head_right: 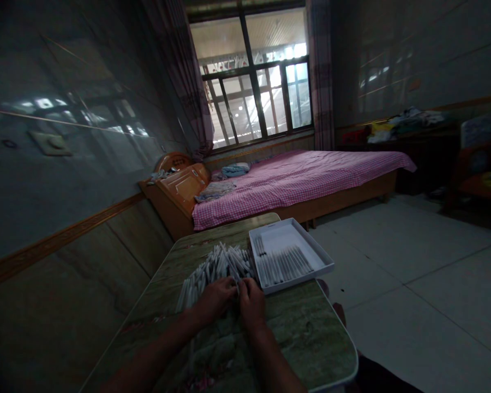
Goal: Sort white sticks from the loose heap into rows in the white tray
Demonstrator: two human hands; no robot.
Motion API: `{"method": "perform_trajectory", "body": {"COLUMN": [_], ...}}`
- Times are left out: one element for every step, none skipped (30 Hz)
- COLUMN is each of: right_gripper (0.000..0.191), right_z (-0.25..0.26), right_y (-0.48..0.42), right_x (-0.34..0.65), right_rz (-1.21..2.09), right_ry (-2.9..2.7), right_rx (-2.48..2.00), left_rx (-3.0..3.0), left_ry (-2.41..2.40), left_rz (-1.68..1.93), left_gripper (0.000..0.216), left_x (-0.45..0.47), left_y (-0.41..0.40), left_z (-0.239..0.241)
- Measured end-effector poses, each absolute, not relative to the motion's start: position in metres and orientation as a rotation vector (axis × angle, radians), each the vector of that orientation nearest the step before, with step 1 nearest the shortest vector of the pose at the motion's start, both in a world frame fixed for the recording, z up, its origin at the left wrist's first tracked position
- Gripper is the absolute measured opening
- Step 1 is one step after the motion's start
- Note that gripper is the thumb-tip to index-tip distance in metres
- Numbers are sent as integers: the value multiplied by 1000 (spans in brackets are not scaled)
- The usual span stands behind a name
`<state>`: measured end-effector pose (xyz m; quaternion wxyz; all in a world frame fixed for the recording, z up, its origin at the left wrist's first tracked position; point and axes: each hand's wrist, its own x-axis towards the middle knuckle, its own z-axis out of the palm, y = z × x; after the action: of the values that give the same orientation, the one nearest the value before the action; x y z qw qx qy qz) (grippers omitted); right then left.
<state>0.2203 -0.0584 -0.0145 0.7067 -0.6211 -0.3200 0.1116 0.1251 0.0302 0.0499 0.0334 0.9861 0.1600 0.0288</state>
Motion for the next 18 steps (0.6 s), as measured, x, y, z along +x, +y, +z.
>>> {"method": "perform_trajectory", "body": {"right_gripper": [35,34,33,32,31,30,28,27,26,26,26,25,25,24,24,23,23,23], "right_z": [-14,-14,-13,-13,-13,-13,-14,-14,-15,-16,-17,-18,-19,-20,-20,-20,-19,-19], "right_y": [-59,-59,-60,-60,-61,-61,-62,-62,-62,-63,-63,-63,-63,-64,-64,-65,-65,-66], "right_x": [220,220,220,220,220,219,219,219,218,218,218,217,217,216,216,215,215,215], "right_rz": [250,251,253,254,252,249,244,238,232,227,225,223,222,220,218,215,213,209], "right_ry": [-714,-715,-716,-719,-724,-733,-748,-767,-790,-814,-841,-871,-905,-941,-980,-1018,-1053,-1085], "right_rx": [-1380,-1381,-1381,-1381,-1380,-1376,-1369,-1361,-1355,-1351,-1351,-1354,-1360,-1368,-1376,-1385,-1395,-1405], "left_rx": [3019,2988,2936,2858,2762,2646,2518,2390,2270,2163,2066,1980,1905,1843,1801,1789,1807,1848], "left_ry": [487,488,502,528,561,605,658,717,773,822,870,910,940,960,966,965,963,960], "left_rz": [127,181,248,324,403,490,582,674,764,834,888,926,952,967,972,971,965,962], "left_gripper": [17,18,18,18,18,17,16,15,15,16,19,23,27,32,35,36,35,33], "left_x": [123,121,117,113,107,101,95,87,80,72,64,57,50,44,38,34,30,27], "left_y": [30,30,30,31,33,35,38,41,44,47,50,53,56,58,61,63,64,65], "left_z": [50,49,48,47,45,42,39,35,31,27,23,19,16,13,10,8,7,6]}}
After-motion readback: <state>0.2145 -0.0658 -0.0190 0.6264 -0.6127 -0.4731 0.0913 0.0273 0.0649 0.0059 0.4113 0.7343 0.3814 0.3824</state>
